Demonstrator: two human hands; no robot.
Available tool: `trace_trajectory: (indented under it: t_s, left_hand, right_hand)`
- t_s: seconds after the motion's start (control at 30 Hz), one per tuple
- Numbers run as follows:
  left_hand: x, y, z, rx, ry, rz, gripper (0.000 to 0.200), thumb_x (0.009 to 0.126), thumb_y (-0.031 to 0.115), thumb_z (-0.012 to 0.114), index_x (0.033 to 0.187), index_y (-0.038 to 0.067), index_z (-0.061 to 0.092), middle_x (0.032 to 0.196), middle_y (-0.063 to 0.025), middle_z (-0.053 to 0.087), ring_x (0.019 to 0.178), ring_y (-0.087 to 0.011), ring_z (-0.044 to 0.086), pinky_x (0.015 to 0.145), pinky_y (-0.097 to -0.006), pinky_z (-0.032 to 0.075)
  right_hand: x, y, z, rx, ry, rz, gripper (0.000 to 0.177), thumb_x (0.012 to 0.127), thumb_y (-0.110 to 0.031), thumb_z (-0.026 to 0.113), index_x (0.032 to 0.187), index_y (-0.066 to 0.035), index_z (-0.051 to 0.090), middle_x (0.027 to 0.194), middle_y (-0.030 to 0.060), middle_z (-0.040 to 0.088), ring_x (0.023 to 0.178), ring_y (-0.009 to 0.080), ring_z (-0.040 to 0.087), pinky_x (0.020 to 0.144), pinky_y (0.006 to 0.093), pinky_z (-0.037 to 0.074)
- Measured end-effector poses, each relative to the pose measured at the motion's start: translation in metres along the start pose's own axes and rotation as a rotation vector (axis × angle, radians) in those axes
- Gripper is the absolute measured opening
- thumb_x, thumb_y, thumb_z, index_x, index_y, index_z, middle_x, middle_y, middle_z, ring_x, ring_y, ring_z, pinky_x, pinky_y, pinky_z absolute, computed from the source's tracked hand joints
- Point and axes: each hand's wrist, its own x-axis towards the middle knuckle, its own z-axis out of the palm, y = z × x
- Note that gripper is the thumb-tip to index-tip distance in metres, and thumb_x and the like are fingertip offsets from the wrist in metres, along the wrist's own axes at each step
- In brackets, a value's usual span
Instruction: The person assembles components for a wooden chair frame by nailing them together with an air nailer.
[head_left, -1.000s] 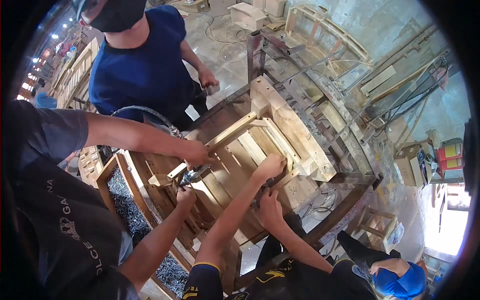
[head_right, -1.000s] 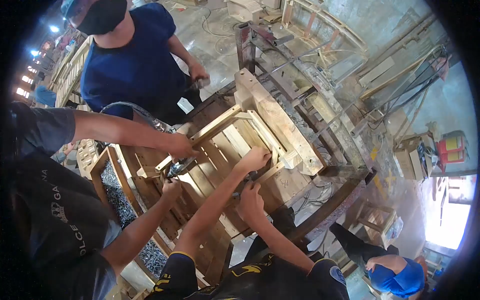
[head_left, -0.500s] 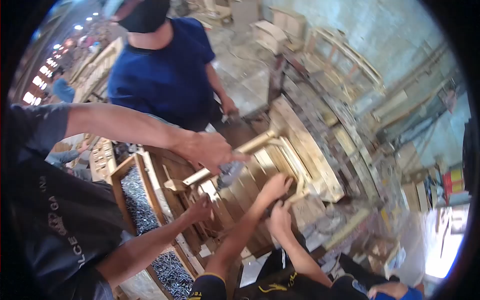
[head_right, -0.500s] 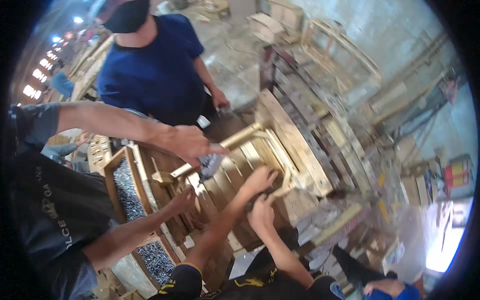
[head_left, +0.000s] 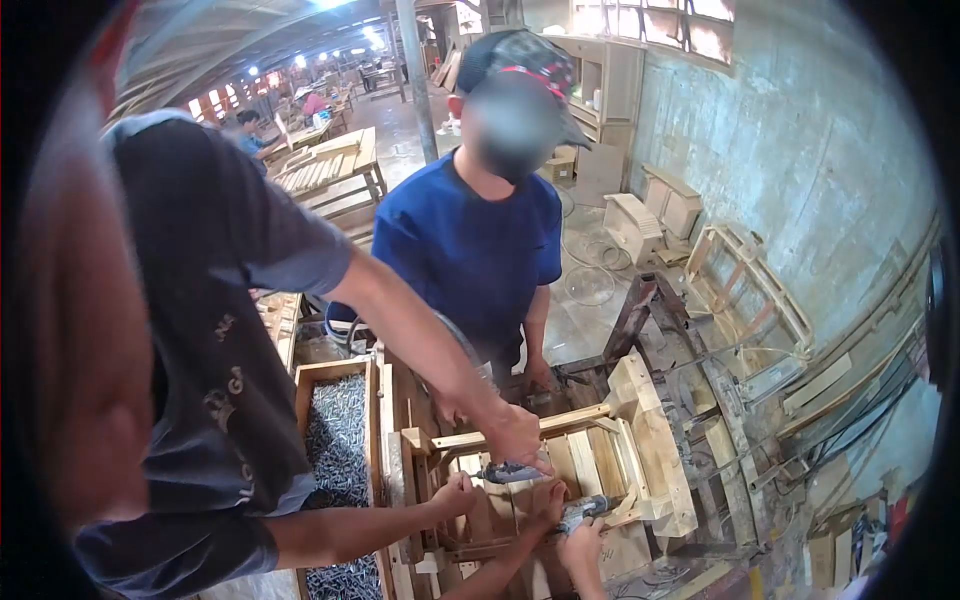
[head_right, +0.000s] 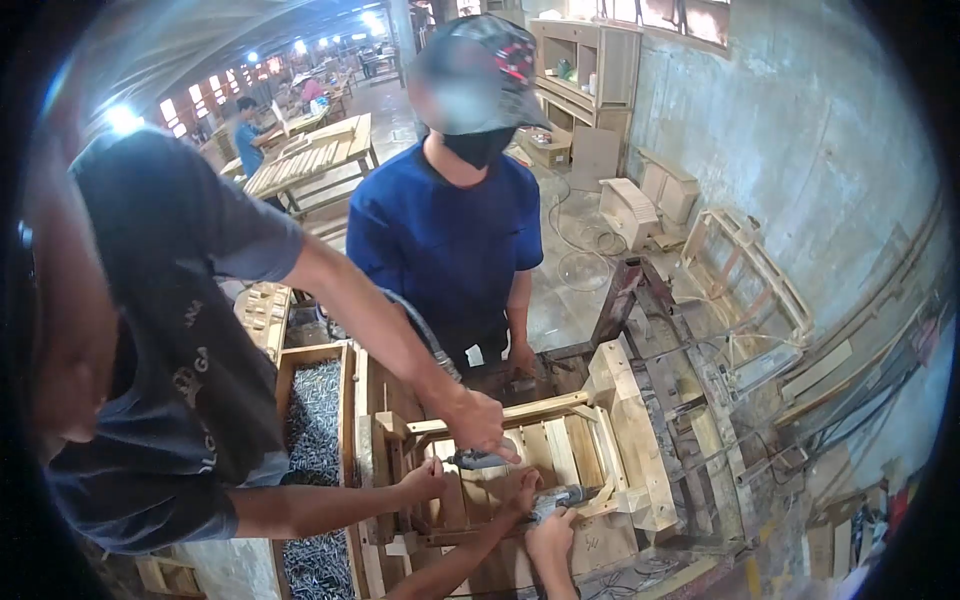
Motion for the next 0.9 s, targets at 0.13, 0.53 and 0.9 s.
trace_trajectory:
  t_s: [0.13,0.53,0.9]
  left_hand:
    - [-0.021,-0.006,0.007,-0.01,-0.029,-0.057,0.036,0.095,0.031,0.046,0.08,0.006,0.067,0.076,-0.0094,0.065,0.071,-0.0267,0.06,0.068,-0.0396,0.048]
    - [-0.141,0.098,-0.043,-0.499,-0.023,-0.512,0.03,0.102,0.013,0.04,0.123,-0.002,0.055,0.095,-0.0137,0.071,0.065,-0.0096,0.056,0.058,-0.0226,0.044]
    - [-0.24,0.104,0.026,-0.957,-0.139,-0.699,0.03,0.102,0.014,0.046,0.116,-0.01,0.057,0.101,-0.0228,0.069,0.091,-0.0271,0.069,0.08,-0.0334,0.057]
  right_hand:
    - [0.007,0.016,0.027,-0.04,0.055,-0.026,0.026,0.075,-0.016,0.071,0.091,0.003,0.065,0.094,0.0302,0.062,0.097,0.0468,0.059,0.09,0.0506,0.048]
    - [-0.115,0.071,-0.083,0.999,-0.322,-0.129,0.074,0.069,-0.004,0.077,0.133,0.008,0.043,0.112,0.0153,0.062,0.101,0.0191,0.061,0.073,0.0321,0.054]
    - [-0.127,0.13,-0.158,0.371,-0.278,-0.241,0.061,0.062,-0.014,0.069,0.118,0.006,0.054,0.095,0.022,0.064,0.089,0.029,0.064,0.082,0.0372,0.051]
